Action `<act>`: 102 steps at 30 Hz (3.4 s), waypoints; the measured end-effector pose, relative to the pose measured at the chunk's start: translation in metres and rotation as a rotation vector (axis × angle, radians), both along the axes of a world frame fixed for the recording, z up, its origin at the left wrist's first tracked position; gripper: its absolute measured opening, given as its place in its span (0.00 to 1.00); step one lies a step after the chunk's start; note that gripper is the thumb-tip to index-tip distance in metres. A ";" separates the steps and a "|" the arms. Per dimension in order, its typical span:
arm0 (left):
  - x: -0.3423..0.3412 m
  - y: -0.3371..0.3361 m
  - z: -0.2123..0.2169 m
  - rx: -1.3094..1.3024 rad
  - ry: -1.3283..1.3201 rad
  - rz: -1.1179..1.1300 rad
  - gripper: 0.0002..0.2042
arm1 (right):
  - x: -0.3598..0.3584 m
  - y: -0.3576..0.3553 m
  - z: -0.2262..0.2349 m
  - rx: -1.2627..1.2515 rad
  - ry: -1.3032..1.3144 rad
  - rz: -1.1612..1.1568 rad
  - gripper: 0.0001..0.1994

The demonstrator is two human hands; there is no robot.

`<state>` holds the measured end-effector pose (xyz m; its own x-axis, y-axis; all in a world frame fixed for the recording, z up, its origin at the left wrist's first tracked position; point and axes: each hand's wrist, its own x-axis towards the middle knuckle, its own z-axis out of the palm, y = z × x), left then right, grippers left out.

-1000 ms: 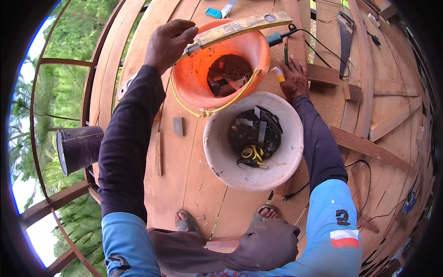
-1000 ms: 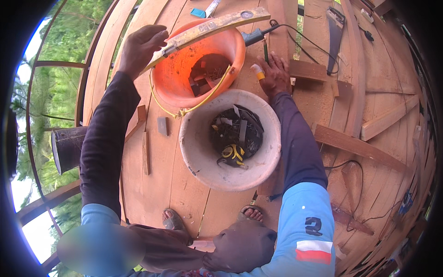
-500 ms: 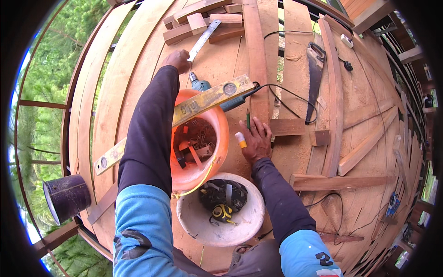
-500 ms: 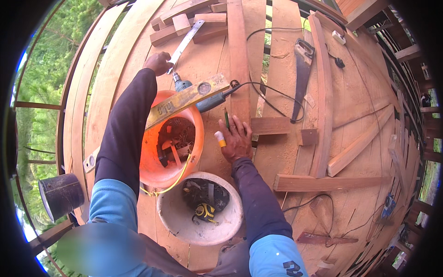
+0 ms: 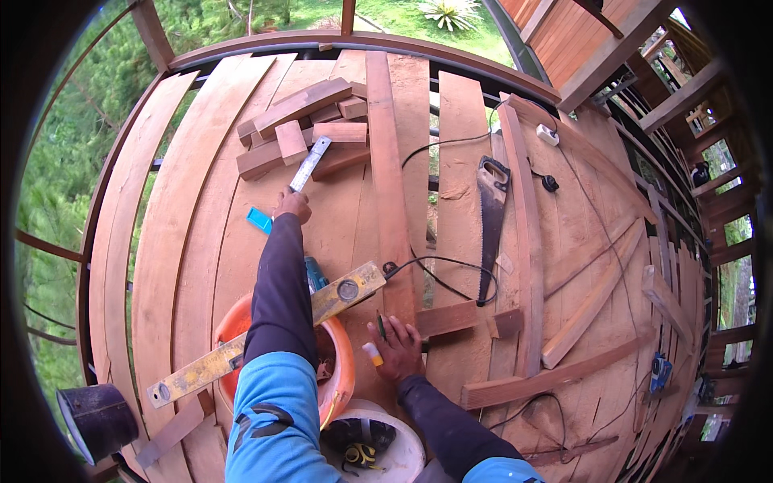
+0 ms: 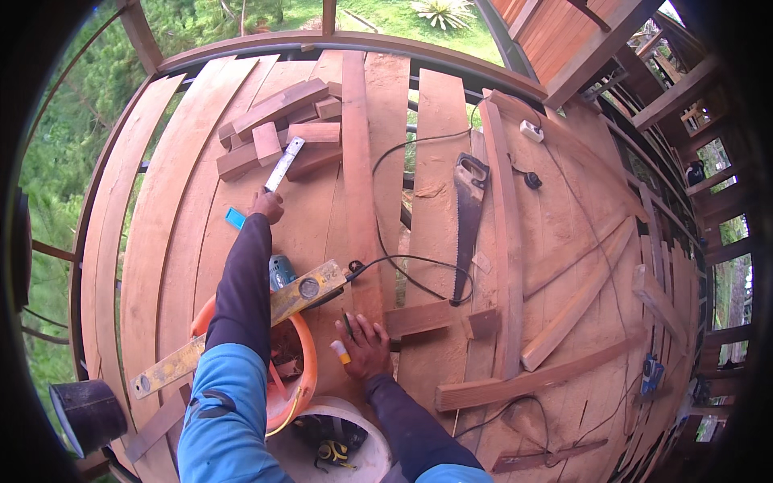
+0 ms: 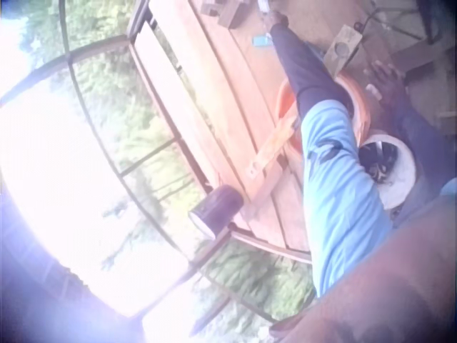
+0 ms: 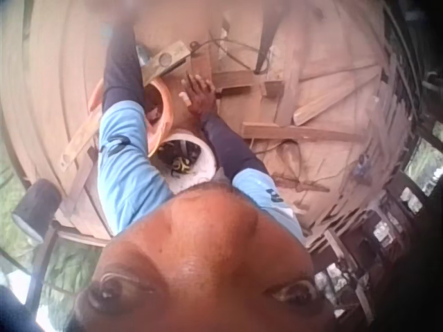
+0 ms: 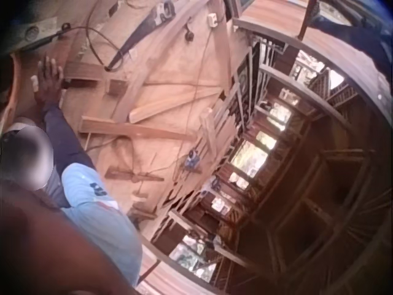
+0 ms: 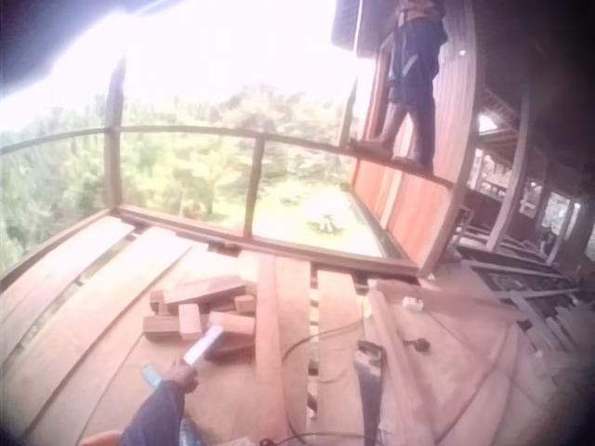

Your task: The person measures and marks a wooden plank with a pencil and square, then saws it to size using a hand saw. They fit the cut plank into a curved wooden frame on an elevated outdoor deck.

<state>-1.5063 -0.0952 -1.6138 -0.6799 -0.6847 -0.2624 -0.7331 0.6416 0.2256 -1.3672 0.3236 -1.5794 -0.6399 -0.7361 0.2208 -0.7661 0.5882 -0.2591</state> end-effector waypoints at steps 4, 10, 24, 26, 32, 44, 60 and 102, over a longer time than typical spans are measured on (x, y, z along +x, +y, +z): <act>0.006 -0.002 -0.002 -0.033 0.041 0.037 0.14 | 0.002 -0.006 0.001 -0.039 0.014 0.003 0.24; 0.031 0.005 0.027 -0.197 0.356 0.036 0.06 | 0.003 -0.002 0.008 0.010 -0.001 0.001 0.25; 0.240 0.054 0.331 -0.184 1.186 -0.044 0.04 | 0.017 0.001 -0.007 -0.134 0.055 0.070 0.24; 0.315 0.090 0.349 0.136 1.246 0.028 0.03 | 0.015 0.007 -0.019 -0.117 0.076 0.043 0.24; 0.580 0.187 0.301 0.308 0.984 0.226 0.03 | -0.005 0.024 -0.034 0.002 0.085 0.066 0.29; 0.920 0.336 0.017 0.537 0.281 0.275 0.06 | 0.076 0.118 0.089 -0.994 -0.531 -0.125 0.26; 0.855 0.185 0.020 0.055 0.440 -0.082 0.13 | 0.361 0.030 0.228 -0.321 -0.341 0.632 0.18; 0.966 0.144 0.043 -0.027 0.152 0.127 0.29 | 0.511 0.073 0.073 0.740 -0.597 0.998 0.18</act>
<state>-0.5403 0.0484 -1.5707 -0.6180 -0.7729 -0.1439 -0.7674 0.5532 0.3243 -0.8561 0.3964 -1.5066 0.3660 -0.7590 -0.5384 -0.8248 0.0033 -0.5654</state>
